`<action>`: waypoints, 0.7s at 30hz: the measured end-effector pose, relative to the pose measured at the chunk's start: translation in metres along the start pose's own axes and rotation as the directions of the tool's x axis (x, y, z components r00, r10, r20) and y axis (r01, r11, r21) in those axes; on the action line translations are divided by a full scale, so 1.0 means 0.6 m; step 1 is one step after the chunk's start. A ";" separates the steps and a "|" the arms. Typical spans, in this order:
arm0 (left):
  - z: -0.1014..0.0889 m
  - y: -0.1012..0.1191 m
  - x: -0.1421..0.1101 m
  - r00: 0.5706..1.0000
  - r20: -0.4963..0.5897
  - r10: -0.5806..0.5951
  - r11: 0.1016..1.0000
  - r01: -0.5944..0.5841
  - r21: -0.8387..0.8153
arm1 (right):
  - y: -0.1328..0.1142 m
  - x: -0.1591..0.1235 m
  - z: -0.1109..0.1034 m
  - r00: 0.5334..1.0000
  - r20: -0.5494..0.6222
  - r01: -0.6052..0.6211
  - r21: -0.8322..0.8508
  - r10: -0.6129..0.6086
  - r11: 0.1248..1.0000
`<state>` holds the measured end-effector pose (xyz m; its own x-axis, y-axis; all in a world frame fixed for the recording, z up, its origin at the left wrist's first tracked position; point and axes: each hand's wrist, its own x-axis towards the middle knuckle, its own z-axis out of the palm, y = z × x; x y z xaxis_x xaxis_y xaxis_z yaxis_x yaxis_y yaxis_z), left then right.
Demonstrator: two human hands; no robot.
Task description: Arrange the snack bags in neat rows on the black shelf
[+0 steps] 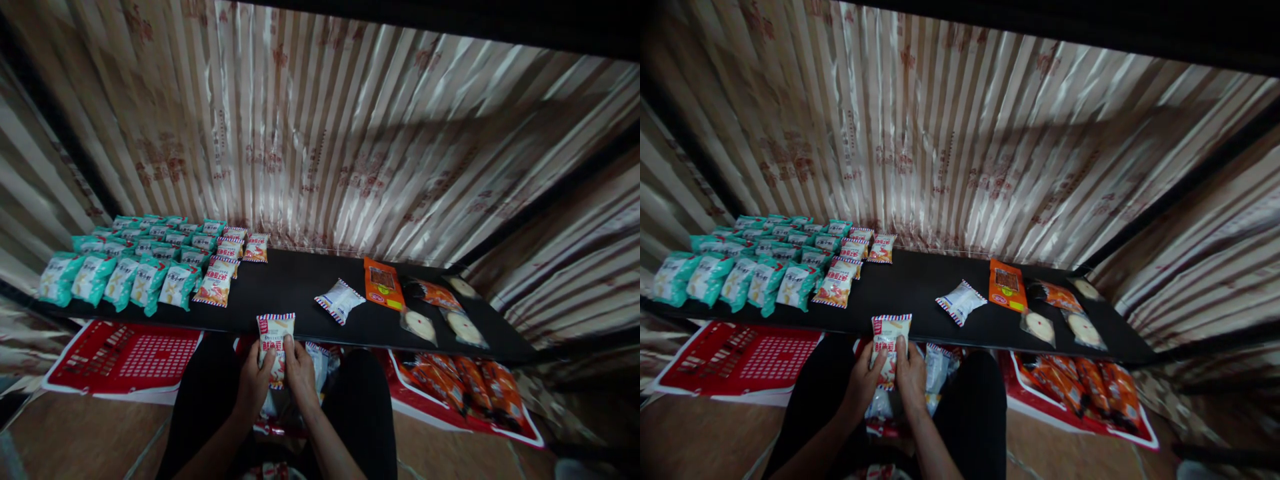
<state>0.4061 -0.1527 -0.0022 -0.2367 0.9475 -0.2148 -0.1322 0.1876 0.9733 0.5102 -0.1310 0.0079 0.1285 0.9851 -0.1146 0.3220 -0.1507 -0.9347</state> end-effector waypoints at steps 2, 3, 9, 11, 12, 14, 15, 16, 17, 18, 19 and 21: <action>-0.003 0.006 0.004 1.000 0.005 0.006 1.000 -0.006 0.001 | 0.002 0.001 0.001 1.000 0.025 0.007 0.028 -0.008 1.000; -0.004 0.009 0.006 1.000 0.009 0.006 1.000 -0.006 0.004 | 0.003 0.002 0.001 0.999 0.046 0.009 0.043 -0.011 0.999; -0.010 0.031 0.016 1.000 0.000 0.008 0.999 -0.008 0.032 | -0.009 0.003 -0.006 0.973 0.229 -0.030 0.243 -0.027 0.970; -0.013 0.035 0.022 1.000 -0.010 0.019 0.999 -0.019 0.047 | -0.015 0.003 -0.010 0.953 0.301 -0.067 0.326 -0.036 0.943; -0.015 0.034 0.026 1.000 -0.017 0.025 0.998 -0.024 0.053 | -0.017 0.002 -0.013 0.943 0.330 -0.083 0.353 -0.041 0.932; -0.019 0.031 0.035 0.999 -0.022 0.033 0.998 -0.031 0.057 | -0.021 0.002 -0.017 0.928 0.368 -0.092 0.376 -0.057 0.922; -0.020 0.029 0.040 0.999 -0.019 0.032 0.998 -0.031 0.055 | -0.022 0.003 -0.019 0.924 0.378 -0.092 0.374 -0.061 0.923; -0.022 0.027 0.044 1.000 -0.008 0.026 0.999 -0.026 0.048 | -0.023 0.003 -0.020 0.921 0.385 -0.094 0.368 -0.060 0.925; -0.023 0.025 0.049 1.000 0.009 0.018 0.999 -0.019 0.035 | -0.024 0.004 -0.019 0.922 0.382 -0.095 0.363 -0.055 0.927; -0.025 0.024 0.052 0.999 0.033 0.009 1.000 -0.010 0.017 | -0.025 0.005 -0.018 0.925 0.376 -0.095 0.358 -0.051 0.929; -0.026 0.024 0.055 0.998 0.058 0.003 1.000 -0.002 -0.007 | -0.026 0.005 -0.017 0.930 0.363 -0.091 0.354 -0.047 0.931; -0.029 0.030 0.057 0.994 0.106 -0.012 0.998 0.018 -0.058 | -0.027 0.007 -0.011 0.943 0.330 -0.077 0.358 -0.048 0.931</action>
<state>0.3790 -0.1213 0.0062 -0.1318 0.9674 -0.2163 -0.1917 0.1892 0.9631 0.5118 -0.1249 0.0251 -0.2043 0.9633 -0.1738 -0.0456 -0.1867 -0.9814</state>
